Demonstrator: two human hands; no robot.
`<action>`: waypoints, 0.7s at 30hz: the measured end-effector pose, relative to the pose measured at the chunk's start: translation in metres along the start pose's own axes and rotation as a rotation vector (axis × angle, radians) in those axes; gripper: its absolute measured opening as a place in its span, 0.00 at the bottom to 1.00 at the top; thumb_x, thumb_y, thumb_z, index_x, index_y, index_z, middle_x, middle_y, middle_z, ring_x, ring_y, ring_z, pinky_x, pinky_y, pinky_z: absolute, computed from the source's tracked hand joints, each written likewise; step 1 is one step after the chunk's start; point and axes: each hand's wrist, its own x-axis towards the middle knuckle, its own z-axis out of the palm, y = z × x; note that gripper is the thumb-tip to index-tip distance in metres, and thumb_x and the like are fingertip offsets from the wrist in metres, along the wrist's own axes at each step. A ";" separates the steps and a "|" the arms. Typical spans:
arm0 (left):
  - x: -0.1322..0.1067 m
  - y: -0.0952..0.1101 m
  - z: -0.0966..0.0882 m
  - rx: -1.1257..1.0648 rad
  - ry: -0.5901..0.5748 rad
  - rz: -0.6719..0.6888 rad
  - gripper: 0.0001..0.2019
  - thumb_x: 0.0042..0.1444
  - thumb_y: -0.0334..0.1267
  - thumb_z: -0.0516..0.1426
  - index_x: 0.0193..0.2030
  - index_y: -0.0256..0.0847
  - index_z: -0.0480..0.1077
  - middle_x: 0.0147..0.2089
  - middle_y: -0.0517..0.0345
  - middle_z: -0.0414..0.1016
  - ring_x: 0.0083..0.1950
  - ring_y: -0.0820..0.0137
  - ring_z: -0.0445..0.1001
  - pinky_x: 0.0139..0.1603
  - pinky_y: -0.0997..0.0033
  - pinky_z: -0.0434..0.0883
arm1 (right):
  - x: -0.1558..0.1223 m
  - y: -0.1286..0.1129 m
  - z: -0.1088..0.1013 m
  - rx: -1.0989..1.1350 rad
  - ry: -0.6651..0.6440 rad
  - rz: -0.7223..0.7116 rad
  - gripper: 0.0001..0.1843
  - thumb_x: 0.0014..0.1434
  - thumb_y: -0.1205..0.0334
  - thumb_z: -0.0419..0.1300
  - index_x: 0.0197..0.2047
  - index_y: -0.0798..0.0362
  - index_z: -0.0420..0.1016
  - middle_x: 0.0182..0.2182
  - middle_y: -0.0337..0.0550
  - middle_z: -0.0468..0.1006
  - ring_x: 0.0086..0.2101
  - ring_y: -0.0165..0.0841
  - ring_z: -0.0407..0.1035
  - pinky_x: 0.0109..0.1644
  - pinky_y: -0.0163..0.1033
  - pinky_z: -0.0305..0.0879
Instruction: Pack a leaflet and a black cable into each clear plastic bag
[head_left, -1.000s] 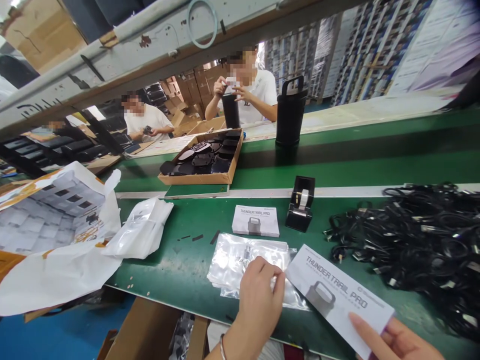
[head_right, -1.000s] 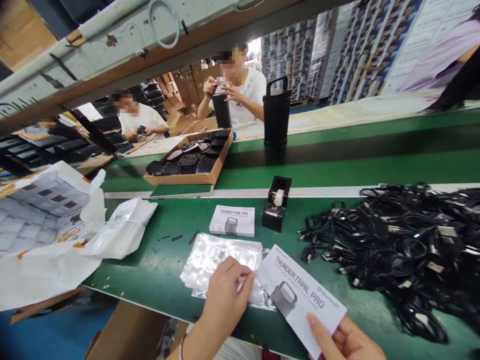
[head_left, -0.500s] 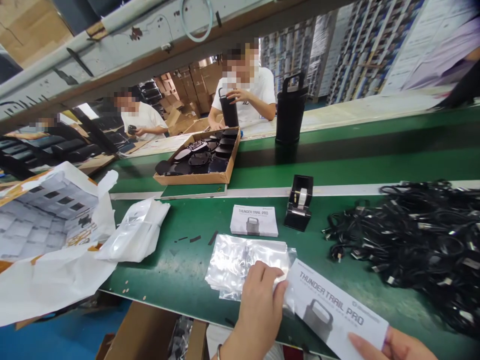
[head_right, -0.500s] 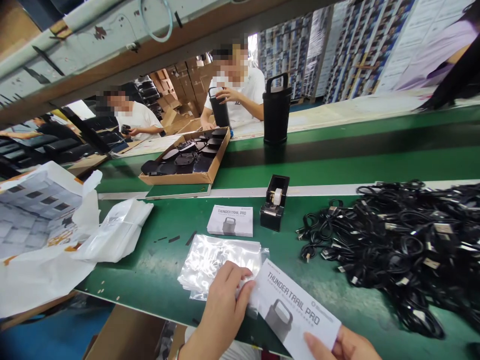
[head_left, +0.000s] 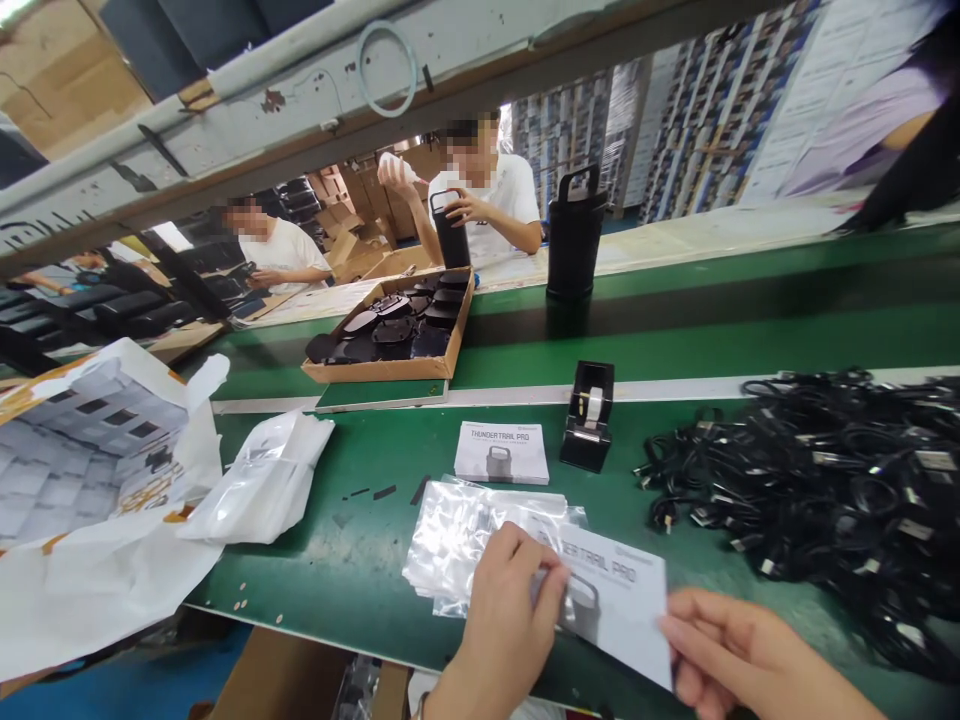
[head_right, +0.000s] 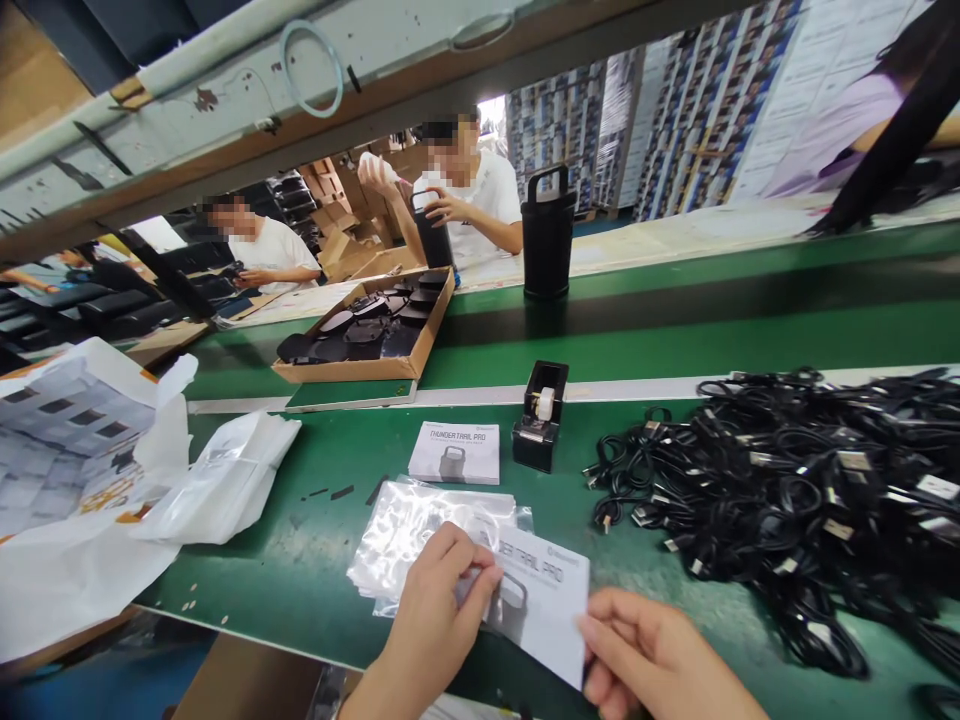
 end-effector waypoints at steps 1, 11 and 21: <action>0.001 0.002 -0.001 -0.038 0.008 0.004 0.05 0.57 0.29 0.54 0.34 0.39 0.70 0.36 0.54 0.68 0.38 0.66 0.70 0.38 0.68 0.68 | 0.007 -0.006 0.008 -0.046 0.025 -0.025 0.19 0.51 0.45 0.59 0.24 0.52 0.66 0.14 0.36 0.72 0.14 0.23 0.63 0.19 0.28 0.59; 0.008 -0.004 0.000 -0.032 0.069 0.088 0.07 0.59 0.30 0.51 0.32 0.41 0.68 0.34 0.55 0.68 0.37 0.66 0.69 0.37 0.68 0.67 | 0.049 -0.058 0.038 -0.703 0.292 -0.367 0.12 0.56 0.66 0.49 0.30 0.50 0.73 0.28 0.42 0.78 0.30 0.36 0.73 0.32 0.39 0.68; 0.009 -0.006 0.002 0.113 -0.015 0.028 0.07 0.57 0.28 0.52 0.31 0.41 0.68 0.32 0.55 0.70 0.37 0.64 0.70 0.37 0.65 0.67 | 0.030 -0.036 -0.038 -1.032 0.390 -0.651 0.16 0.57 0.71 0.49 0.41 0.50 0.76 0.40 0.49 0.76 0.39 0.40 0.73 0.44 0.46 0.70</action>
